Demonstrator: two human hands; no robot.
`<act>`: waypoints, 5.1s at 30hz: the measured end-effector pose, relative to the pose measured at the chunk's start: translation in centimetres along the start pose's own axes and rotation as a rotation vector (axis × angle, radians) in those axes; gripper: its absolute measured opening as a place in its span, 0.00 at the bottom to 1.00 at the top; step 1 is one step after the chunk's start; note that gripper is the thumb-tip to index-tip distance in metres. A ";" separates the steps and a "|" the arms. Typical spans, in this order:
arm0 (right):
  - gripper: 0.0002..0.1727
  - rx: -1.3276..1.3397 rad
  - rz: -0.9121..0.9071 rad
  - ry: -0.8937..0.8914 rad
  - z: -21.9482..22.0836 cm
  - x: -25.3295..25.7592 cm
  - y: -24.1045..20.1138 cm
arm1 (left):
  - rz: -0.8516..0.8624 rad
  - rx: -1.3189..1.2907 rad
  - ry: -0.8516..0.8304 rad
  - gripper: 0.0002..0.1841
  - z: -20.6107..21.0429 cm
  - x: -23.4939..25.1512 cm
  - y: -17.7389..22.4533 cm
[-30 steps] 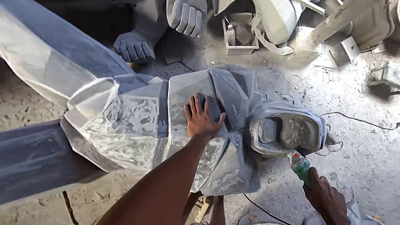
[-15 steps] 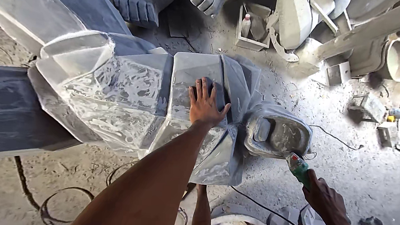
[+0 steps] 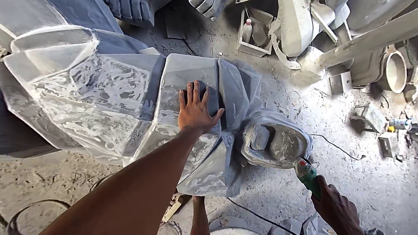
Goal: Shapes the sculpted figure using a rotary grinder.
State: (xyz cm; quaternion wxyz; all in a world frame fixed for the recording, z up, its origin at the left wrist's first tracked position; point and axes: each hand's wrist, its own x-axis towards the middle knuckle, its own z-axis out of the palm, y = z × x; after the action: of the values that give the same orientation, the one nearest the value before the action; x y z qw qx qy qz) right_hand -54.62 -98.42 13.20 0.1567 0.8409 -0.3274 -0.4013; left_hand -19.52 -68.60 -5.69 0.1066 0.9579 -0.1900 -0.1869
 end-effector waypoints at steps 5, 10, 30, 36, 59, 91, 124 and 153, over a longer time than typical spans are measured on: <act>0.34 0.170 0.040 0.092 0.5 1.0 1.4 | -0.001 0.013 0.019 0.56 -0.1 -0.1 0.0; 0.41 0.617 0.050 0.079 2.5 1.5 1.8 | -0.005 0.024 0.038 0.57 0.2 -0.1 -0.1; 0.45 1.777 0.051 -0.047 9.2 -0.7 -20.0 | 0.011 0.078 0.070 0.55 0.2 -0.2 -0.3; 0.44 1.771 0.081 -0.010 7.8 0.5 -20.9 | 0.025 0.092 0.086 0.55 0.4 -0.1 -0.5; 0.35 2.183 0.230 -0.507 4.5 1.2 -18.0 | 0.031 0.076 0.100 0.53 0.5 -0.3 -0.4; 0.44 0.842 0.088 0.331 7.3 1.1 -19.5 | -0.006 0.080 0.062 0.55 0.4 -0.1 -0.4; 0.42 0.771 0.100 0.267 3.0 2.8 -19.1 | -0.015 0.067 0.048 0.55 0.3 -0.1 -0.3; 0.42 0.622 0.049 0.348 5.6 -0.2 -18.7 | -0.017 0.058 0.029 0.55 0.0 -0.2 0.0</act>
State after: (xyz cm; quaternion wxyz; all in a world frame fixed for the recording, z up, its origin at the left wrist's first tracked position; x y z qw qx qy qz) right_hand -51.15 -84.58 -0.08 -0.0439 0.8961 -0.4223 -0.1292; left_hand -19.69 -68.58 -5.63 0.0801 0.9647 -0.1858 -0.1683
